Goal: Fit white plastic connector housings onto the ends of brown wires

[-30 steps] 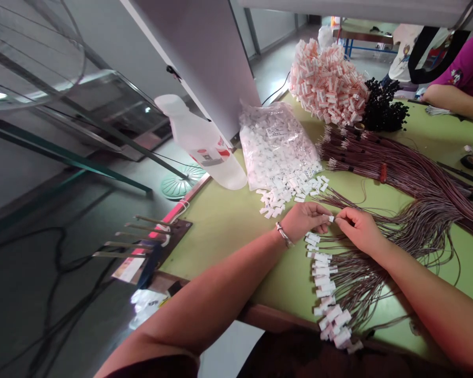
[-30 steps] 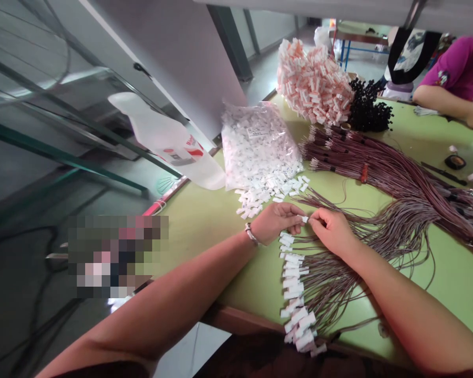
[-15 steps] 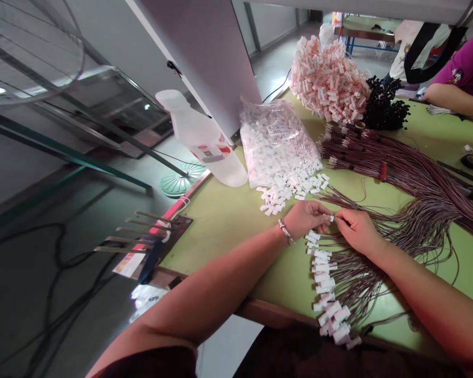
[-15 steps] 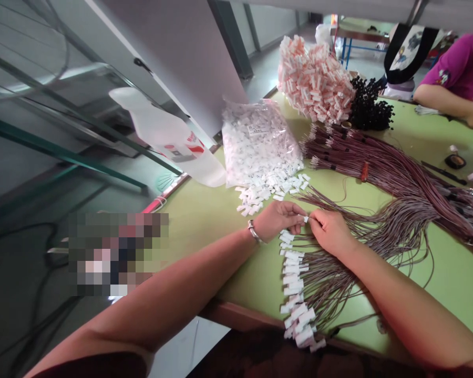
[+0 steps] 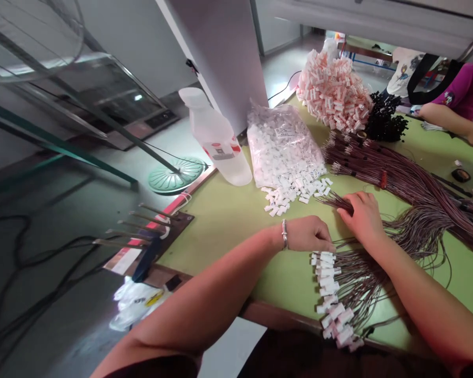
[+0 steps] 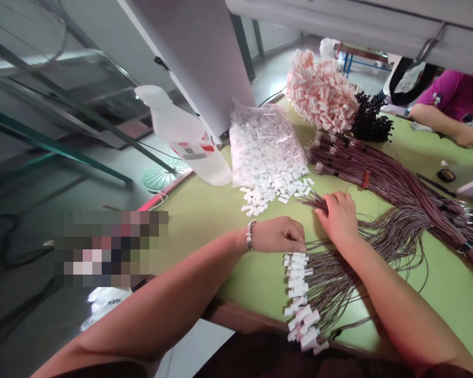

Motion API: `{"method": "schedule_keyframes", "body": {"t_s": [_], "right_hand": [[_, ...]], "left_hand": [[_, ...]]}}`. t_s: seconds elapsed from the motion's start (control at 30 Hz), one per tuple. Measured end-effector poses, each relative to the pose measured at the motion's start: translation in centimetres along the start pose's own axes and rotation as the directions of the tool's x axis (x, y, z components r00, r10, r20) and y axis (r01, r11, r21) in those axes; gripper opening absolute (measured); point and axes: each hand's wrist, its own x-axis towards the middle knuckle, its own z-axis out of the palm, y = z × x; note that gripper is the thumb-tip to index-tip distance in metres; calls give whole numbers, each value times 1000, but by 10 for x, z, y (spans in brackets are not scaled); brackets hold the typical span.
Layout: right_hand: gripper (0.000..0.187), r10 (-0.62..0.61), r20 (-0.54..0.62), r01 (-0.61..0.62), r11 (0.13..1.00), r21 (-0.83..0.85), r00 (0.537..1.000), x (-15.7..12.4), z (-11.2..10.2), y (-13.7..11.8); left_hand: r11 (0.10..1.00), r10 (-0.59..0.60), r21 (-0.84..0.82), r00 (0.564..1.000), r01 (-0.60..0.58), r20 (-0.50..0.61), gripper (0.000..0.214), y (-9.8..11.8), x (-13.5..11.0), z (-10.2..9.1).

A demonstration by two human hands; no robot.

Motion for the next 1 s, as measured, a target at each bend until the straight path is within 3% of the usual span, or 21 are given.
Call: {"method": "schedule_keyframes", "body": {"t_s": [0.07,0.17,0.23,0.3,0.33,0.37,0.4,0.43,0.47,0.5,0.53,0.67,0.8,1.0], "right_hand": [[25,-49,-5,49,999,-23,999,-1,5,-8],[19,-82,103,86,996,-33,991,0,10,-17],[16,-78,168,91,994,-68,983,2,10,-21],[13,-102,220,128,986,-104,970,4,9,-23],[12,-121,241,153,981,-116,963,5,7,-25],[11,-144,256,180,976,-123,956,6,5,-26],[11,-169,265,208,970,-126,949,7,3,-28],[10,-193,267,233,965,-125,944,7,0,-29],[10,-209,260,247,961,-123,943,7,-1,-30],[11,-210,242,244,962,-121,947,6,-2,-31],[13,-193,219,222,968,-118,957,6,-3,-31],[24,-75,182,86,995,-53,981,5,2,-28],[15,-168,223,172,985,2,960,8,7,-26],[12,-181,267,205,977,-64,947,11,6,-31]], "left_hand": [[999,17,31,1000,-17,6,20,2,1,5],[993,37,103,992,-50,125,17,9,1,11],[987,67,130,979,-94,195,14,14,-3,6],[986,62,146,986,-85,156,13,16,-8,-9],[986,35,163,997,-45,67,13,17,-11,-19],[981,-33,186,994,51,-100,17,16,-13,-30],[964,-82,217,946,156,-313,20,14,-15,-40],[928,-87,270,856,255,-510,17,12,-16,-49],[882,-74,331,792,335,-607,16,9,-15,-55],[836,-45,393,761,384,-648,17,6,-13,-58],[792,-21,460,771,401,-636,20,2,-10,-59],[651,-48,652,878,389,-476,25,-10,4,-46],[590,-92,692,886,416,-454,23,-16,7,-40],[628,-69,672,888,393,-455,27,-17,4,-44]]}}
